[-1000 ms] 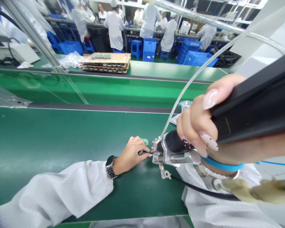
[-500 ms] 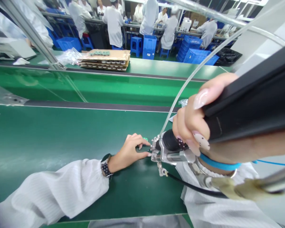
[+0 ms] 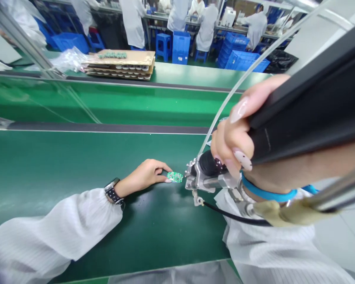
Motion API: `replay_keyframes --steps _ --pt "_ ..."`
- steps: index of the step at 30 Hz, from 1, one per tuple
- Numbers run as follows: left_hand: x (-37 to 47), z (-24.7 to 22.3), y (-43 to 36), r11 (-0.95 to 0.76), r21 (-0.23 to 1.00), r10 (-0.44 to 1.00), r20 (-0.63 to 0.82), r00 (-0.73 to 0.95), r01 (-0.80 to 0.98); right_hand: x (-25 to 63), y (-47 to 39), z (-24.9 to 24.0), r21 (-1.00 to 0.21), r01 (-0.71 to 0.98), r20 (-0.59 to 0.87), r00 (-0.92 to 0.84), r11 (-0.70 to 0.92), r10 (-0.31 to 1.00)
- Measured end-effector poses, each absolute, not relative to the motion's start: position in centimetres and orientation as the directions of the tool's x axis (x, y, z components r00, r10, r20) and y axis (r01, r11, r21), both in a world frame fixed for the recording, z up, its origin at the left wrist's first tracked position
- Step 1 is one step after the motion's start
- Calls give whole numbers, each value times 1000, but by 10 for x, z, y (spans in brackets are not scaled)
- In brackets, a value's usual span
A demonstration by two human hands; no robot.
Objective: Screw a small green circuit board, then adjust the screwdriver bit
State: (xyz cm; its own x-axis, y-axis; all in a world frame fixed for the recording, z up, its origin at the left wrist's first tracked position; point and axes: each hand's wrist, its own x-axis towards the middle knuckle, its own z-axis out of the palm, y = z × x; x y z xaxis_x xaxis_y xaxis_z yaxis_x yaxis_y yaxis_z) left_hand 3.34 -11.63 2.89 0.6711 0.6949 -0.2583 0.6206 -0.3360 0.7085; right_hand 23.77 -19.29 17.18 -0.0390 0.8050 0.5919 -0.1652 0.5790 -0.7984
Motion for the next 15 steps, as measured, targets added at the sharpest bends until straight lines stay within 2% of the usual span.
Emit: replay_keyframes --steps 4,8,11,15 --pt "35 33 -113 -326 716 674 -282 683 617 233 -194 176 -832 -127 545 -10 540 838" --pt "36 34 -112 -329 724 664 -279 693 606 231 -194 181 -811 -106 581 -35 575 813" --pt "36 34 -113 -332 722 657 -284 698 607 241 -192 182 -802 -69 595 -187 593 782" --pt "36 34 -114 -342 724 651 -278 706 600 260 -192 182 -845 42 480 -379 533 791"
